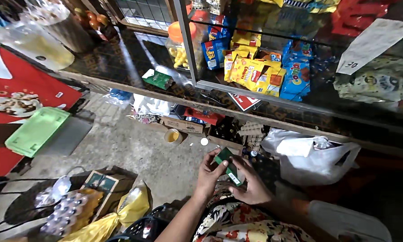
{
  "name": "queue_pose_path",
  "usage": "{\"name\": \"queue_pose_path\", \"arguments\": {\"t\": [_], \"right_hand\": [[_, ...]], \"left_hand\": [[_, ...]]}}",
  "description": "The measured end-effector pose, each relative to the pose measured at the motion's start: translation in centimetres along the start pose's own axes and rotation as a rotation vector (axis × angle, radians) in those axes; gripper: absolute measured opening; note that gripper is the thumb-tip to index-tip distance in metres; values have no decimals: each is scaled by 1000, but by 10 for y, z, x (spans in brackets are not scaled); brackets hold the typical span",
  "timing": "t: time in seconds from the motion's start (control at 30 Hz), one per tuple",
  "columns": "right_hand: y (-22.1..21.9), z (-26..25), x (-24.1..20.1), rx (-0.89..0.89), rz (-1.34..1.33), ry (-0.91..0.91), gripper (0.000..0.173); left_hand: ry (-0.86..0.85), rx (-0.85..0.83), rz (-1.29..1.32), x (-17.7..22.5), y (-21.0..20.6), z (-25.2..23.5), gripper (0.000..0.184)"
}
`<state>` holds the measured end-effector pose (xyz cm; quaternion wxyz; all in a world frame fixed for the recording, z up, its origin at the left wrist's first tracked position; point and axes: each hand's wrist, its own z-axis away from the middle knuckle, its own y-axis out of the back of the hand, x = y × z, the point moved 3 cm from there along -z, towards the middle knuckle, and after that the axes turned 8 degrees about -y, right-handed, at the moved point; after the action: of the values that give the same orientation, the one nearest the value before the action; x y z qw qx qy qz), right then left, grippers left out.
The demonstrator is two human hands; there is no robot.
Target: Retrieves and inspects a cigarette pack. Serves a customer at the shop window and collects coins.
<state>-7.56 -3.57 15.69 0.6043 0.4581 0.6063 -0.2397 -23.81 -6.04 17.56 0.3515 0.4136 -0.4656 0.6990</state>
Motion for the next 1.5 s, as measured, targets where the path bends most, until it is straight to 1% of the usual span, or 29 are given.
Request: {"name": "queue_pose_path", "arguments": {"t": [0.03, 0.07, 0.13, 0.17, 0.27, 0.4, 0.47, 0.57, 0.67, 0.87, 0.97, 1.07, 1.13, 1.2, 1.23, 1.3, 1.37, 1.4, 1.43, 1.5], "right_hand": [[0, 1, -1, -5, 10, 7, 78], [-1, 2, -2, 4, 14, -5, 75], [-3, 4, -6, 58, 18, -54, 57], [-5, 5, -8, 71, 33, -79, 54], [-9, 9, -10, 86, 158, -90, 60], [-14, 15, -6, 156, 344, 7, 57], [-16, 16, -5, 163, 400, 52, 56], [-20, 18, -4, 182, 446, 101, 54], [-24, 21, -7, 182, 481, 115, 53], [-34, 23, -16, 195, 612, 220, 46], [-38, 22, -24, 155, 666, 255, 45], [-39, 20, -26, 155, 692, 299, 43], [-39, 19, -24, 151, 668, 299, 44], [-36, 20, -19, 145, 583, 237, 46], [-34, 19, -17, 133, 490, 166, 48], [-28, 18, -16, 79, 218, -28, 59], [-21, 18, -15, -3, -90, -203, 67], [-17, 19, -14, -59, -200, -272, 69], [-13, 21, -13, -137, -270, -333, 70], [-2, 23, -10, -308, -303, -416, 71]], "left_hand": [[0, 16, -5, 0, 0, 2, 47], [-7, 20, -10, -1, 1, 4, 45], [-23, 9, -20, -3, 4, 8, 44], [-26, 11, -23, -4, 6, 10, 45], [-3, 72, -12, -8, 12, 17, 43], [33, 238, 68, -12, 21, 21, 37], [61, 287, 127, -13, 26, 24, 33], [79, 319, 169, -13, 31, 28, 31], [93, 337, 138, -15, 35, 32, 31], [115, 396, 166, -13, 38, 35, 36], [136, 419, 169, -12, 36, 33, 34], [129, 427, 171, -14, 36, 32, 28], [124, 423, 164, -15, 36, 31, 25], [110, 404, 175, -16, 35, 30, 27], [100, 394, 184, -17, 35, 30, 28], [87, 386, 195, -19, 36, 29, 30], [87, 412, 179, -22, 40, 27, 27], [92, 445, 171, -23, 43, 26, 25], [96, 480, 168, -22, 46, 23, 23], [114, 548, 219, -17, 50, 17, 19]]}}
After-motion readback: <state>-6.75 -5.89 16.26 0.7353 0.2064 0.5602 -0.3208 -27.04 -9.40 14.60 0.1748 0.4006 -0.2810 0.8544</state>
